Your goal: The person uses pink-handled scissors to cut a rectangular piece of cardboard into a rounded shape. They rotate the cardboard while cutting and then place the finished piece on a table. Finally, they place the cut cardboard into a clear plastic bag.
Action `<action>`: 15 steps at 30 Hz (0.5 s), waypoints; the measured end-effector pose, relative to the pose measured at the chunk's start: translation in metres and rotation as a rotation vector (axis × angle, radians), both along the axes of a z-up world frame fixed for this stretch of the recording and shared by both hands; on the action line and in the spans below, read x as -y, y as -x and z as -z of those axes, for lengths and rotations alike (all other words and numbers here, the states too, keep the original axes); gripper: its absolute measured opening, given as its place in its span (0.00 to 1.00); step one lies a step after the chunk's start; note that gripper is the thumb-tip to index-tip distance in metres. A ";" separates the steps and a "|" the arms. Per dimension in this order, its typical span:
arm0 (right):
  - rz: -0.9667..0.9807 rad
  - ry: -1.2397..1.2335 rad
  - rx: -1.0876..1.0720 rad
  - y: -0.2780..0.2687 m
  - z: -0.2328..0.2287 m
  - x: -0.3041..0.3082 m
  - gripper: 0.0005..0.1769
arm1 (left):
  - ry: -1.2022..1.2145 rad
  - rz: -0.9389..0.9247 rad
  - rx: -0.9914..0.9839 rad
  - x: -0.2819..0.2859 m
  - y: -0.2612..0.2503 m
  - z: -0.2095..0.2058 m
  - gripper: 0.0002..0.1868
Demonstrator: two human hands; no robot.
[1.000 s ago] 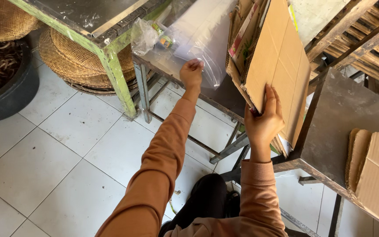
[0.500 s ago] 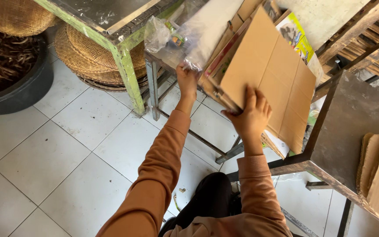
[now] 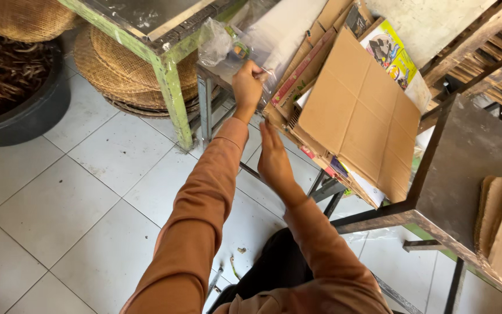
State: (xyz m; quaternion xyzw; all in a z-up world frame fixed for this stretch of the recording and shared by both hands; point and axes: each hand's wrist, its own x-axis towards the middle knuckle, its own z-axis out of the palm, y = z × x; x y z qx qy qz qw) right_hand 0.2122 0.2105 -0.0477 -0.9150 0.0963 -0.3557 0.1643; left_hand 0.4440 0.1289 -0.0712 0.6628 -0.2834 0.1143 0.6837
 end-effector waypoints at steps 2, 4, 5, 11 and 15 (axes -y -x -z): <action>0.077 0.002 0.023 -0.030 0.007 0.007 0.34 | 0.012 0.046 -0.010 -0.011 -0.002 -0.006 0.09; 0.139 0.023 0.078 -0.056 0.014 0.008 0.33 | 0.006 0.105 0.076 -0.023 -0.002 -0.011 0.08; 0.213 -0.103 -0.017 -0.066 0.017 0.011 0.33 | 0.002 0.136 0.118 -0.030 -0.002 -0.014 0.08; 0.268 0.065 0.174 -0.089 0.035 0.012 0.34 | -0.045 0.214 0.100 -0.054 0.005 -0.016 0.03; 0.264 0.022 0.174 -0.096 0.043 0.013 0.32 | -0.005 0.206 0.071 -0.054 0.009 -0.010 0.04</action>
